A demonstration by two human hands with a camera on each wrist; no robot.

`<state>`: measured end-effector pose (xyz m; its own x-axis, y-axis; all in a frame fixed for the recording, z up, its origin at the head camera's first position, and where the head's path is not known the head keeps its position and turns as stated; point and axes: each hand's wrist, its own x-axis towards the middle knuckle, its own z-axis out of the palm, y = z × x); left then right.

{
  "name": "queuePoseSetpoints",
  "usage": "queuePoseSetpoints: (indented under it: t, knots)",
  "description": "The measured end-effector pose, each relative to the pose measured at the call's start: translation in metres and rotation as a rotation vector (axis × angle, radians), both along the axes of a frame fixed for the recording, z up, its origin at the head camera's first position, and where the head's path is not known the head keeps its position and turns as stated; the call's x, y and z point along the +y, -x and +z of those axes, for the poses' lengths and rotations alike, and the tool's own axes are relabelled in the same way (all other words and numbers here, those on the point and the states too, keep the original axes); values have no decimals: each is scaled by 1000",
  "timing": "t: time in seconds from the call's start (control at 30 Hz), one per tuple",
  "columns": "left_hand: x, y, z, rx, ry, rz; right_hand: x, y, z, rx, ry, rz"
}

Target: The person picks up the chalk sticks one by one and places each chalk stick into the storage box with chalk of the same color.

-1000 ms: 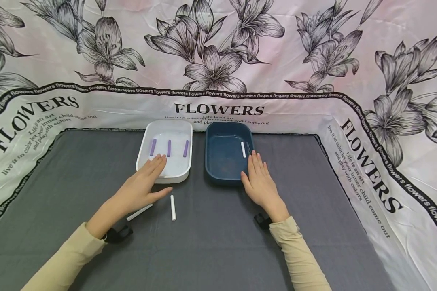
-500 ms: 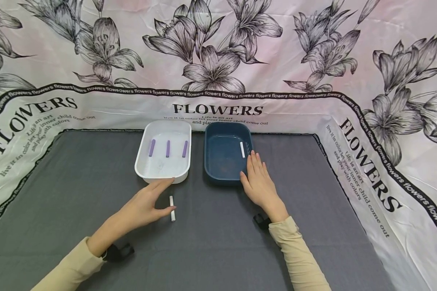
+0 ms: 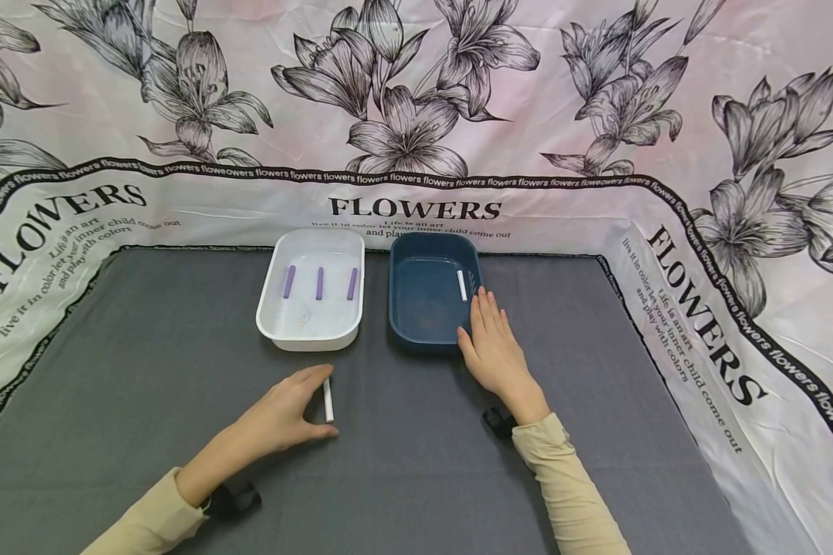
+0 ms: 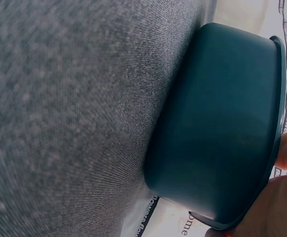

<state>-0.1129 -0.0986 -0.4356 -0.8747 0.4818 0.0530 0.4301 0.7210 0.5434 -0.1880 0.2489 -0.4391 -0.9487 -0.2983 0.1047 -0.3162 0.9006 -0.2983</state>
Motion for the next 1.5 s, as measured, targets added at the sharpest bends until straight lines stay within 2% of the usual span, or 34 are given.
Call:
queuePoseSetpoints:
  t: [0.33,0.77,1.1,1.5]
  knots:
    - [3,1,-12,15,-2,-10,-1,0,1,9,1,-4]
    - [4,3,-15,50,-40,3,1,0,-3,-12,4,-4]
    - [5,4,-14,55,-34,-3,1,0,-5,-6,-3,-6]
    - [8,8,-16,18,-49,47,0,1,-7,-2,0,-7]
